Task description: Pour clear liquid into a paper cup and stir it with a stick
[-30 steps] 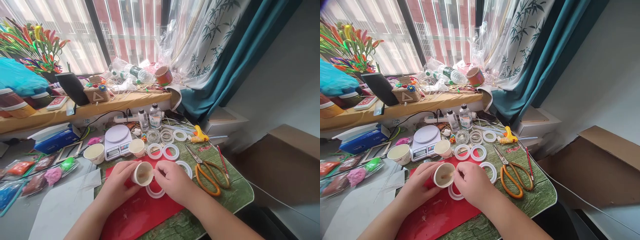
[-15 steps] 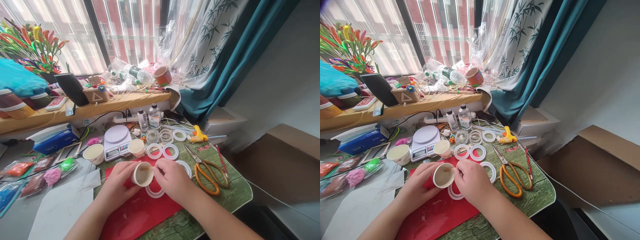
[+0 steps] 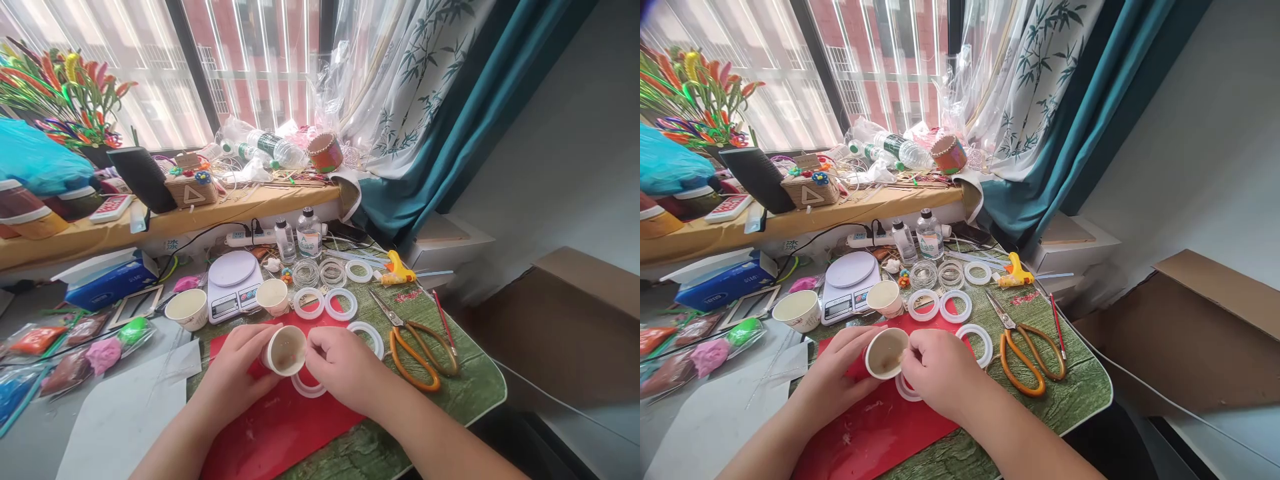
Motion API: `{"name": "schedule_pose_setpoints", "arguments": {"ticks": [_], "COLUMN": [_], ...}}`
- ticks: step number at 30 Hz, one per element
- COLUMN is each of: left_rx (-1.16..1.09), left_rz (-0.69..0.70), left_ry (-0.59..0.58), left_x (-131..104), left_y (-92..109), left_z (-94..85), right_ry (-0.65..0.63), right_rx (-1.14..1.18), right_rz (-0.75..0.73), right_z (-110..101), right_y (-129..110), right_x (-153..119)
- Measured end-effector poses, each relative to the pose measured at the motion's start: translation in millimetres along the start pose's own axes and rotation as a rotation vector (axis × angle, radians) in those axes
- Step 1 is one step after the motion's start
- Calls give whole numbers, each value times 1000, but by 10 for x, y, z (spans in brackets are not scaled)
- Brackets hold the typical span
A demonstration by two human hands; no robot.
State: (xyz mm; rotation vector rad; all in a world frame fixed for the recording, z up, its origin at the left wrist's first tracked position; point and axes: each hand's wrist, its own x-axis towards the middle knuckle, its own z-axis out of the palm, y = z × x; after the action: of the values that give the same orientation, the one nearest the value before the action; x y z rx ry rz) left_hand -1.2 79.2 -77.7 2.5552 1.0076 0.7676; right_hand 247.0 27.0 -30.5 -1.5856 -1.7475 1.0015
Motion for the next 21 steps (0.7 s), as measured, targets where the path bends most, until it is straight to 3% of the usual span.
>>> {"name": "schedule_pose_setpoints", "arguments": {"ticks": [4,7,16,21], "left_rx": [0,1,5,4], "left_rz": [-4,-3,-9,6], "left_ry": [-12,-13,-19,-3], "left_x": [-2,0,12,15], "left_y": [-15,-26,-1,1], "left_z": [10,18,7,3], "right_ry": [69,18,75,21], "right_rx": [-28,-3,-15,-2], "right_rz": [6,10,3,11], "right_z": [10,22,4,35], "right_y": [9,12,41,45], "right_x": [-9,-16,1,-6]}}
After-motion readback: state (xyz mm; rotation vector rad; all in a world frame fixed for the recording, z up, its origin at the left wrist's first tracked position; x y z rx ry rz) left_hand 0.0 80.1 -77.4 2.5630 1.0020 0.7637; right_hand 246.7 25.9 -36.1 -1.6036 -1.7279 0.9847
